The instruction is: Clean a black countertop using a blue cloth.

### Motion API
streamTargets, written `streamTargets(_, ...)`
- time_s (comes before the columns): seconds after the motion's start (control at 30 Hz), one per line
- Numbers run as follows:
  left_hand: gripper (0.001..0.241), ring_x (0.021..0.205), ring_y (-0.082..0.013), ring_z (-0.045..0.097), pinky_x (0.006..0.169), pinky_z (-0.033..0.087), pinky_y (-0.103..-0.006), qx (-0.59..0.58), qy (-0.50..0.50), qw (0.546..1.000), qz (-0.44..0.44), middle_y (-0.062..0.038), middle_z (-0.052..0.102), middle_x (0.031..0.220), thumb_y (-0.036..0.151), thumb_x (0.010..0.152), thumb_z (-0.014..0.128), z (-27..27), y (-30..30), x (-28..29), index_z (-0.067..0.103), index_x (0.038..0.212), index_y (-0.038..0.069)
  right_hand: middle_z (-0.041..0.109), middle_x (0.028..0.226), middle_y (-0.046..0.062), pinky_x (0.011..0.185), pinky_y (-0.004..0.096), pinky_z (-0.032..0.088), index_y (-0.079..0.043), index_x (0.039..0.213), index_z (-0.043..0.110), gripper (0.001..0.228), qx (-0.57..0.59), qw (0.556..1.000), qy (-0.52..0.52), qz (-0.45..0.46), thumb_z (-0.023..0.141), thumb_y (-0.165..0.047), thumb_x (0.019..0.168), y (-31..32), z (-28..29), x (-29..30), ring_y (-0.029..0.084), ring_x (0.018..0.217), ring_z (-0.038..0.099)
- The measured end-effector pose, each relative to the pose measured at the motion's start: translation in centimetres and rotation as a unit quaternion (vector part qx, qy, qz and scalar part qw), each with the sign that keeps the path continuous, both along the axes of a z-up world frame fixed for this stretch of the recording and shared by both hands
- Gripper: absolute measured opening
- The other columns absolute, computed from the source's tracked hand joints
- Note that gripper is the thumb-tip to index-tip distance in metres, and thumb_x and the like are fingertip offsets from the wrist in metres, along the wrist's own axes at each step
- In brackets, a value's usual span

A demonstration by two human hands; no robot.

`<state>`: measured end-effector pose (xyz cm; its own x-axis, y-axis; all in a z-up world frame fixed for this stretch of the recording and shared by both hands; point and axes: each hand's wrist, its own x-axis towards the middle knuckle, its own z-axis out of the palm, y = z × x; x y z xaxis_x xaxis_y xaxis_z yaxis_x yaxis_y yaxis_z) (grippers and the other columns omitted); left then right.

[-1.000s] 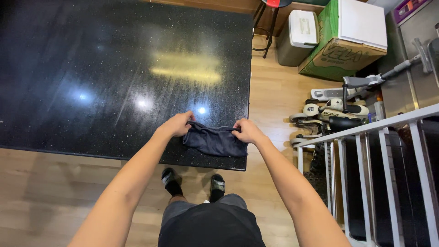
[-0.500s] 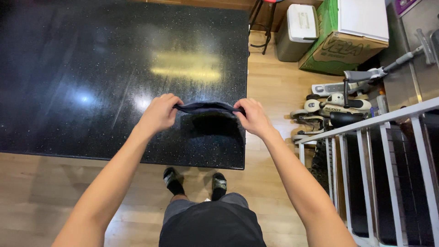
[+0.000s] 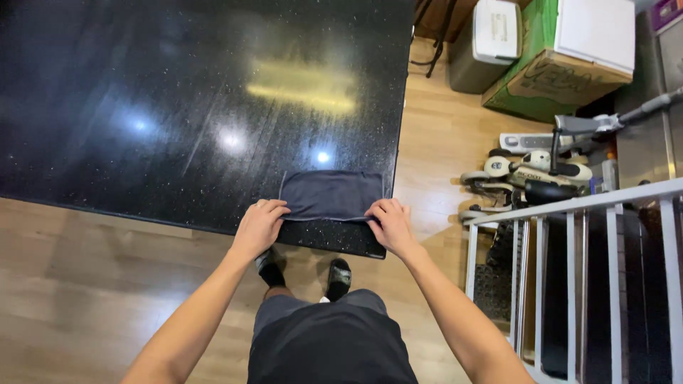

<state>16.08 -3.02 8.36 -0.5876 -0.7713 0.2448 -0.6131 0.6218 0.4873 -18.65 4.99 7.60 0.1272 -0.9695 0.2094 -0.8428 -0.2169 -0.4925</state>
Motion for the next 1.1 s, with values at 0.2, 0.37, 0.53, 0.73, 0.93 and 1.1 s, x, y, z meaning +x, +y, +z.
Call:
streamTargets(0.2, 0.015, 0.092, -0.0346, 0.066, 0.083, 0.051, -0.046, 0.056, 0.053, 0.994, 0.073, -0.013, 0.07, 0.093, 0.009, 0.087, 0.07, 0.5, -1.9, -0.2, 0.071, 0.102, 0.009, 0.072, 0.086, 0.001, 0.083, 0.043, 0.04, -0.015, 0.092, 0.074, 0.009, 0.013, 0.997, -0.073, -0.03, 0.076, -0.014, 0.083, -2.5, 3.1, -0.9, 0.02, 0.084, 0.067)
streamTargets(0.37, 0.015, 0.084, -0.032, 0.068, 0.075, 0.053, -0.041, 0.09, 0.143, 0.978, 0.126, -0.015, 0.07, 0.092, 0.009, 0.09, 0.066, 3.6, -7.1, -1.2, 0.069, 0.104, 0.008, 0.076, 0.088, 0.002, 0.071, 0.029, 0.053, -0.011, 0.098, 0.074, 0.01, -0.008, 0.983, -0.181, -0.039, 0.075, -0.015, 0.089, -8.5, 4.7, -3.4, 0.013, 0.076, 0.069)
streamTargets(0.53, 0.014, 0.083, -0.0306, 0.068, 0.075, 0.054, -0.0403, -0.009, 0.155, 0.977, 0.145, -0.015, 0.071, 0.089, 0.008, 0.088, 0.069, 8.0, -15.4, -2.4, 0.071, 0.102, 0.007, 0.075, 0.086, 0.001, 0.074, 0.024, 0.054, -0.006, 0.098, 0.075, 0.011, -0.043, 0.972, -0.229, -0.03, 0.077, -0.011, 0.089, -16.3, 9.6, -5.3, 0.007, 0.077, 0.065)
streamTargets(0.73, 0.011, 0.078, -0.0181, 0.068, 0.073, 0.055, -0.0314, -0.047, 0.248, 0.961, 0.109, -0.011, 0.071, 0.088, 0.001, 0.092, 0.067, 19.4, -19.2, -3.0, 0.069, 0.103, 0.002, 0.072, 0.091, -0.002, 0.08, 0.024, 0.053, -0.005, 0.1, 0.07, 0.008, -0.089, 0.964, -0.249, 0.021, 0.075, -0.008, 0.094, -19.8, 20.4, -6.0, 0.006, 0.086, 0.066)
streamTargets(0.93, 0.012, 0.089, -0.0139, 0.068, 0.079, 0.054, -0.0285, -0.046, 0.258, 0.964, 0.049, -0.008, 0.072, 0.098, -0.001, 0.096, 0.066, 25.1, -13.7, -1.3, 0.067, 0.107, 0.001, 0.07, 0.098, -0.001, 0.085, 0.024, 0.052, -0.003, 0.104, 0.067, 0.011, -0.092, 0.958, -0.268, 0.045, 0.074, -0.003, 0.096, -13.9, 25.9, -4.9, 0.007, 0.095, 0.066)
streamTargets(1.1, 0.017, 0.09, -0.0104, 0.068, 0.082, 0.054, -0.0272, 0.169, 0.16, 0.971, -0.046, -0.005, 0.073, 0.092, 0.0, 0.085, 0.069, 21.6, -5.0, 2.1, 0.069, 0.101, 0.004, 0.074, 0.095, 0.0, 0.087, 0.027, 0.055, -0.005, 0.098, 0.072, 0.008, 0.08, 0.958, -0.251, 0.111, 0.073, -0.007, 0.09, -5.8, 19.5, -5.5, 0.009, 0.094, 0.068)
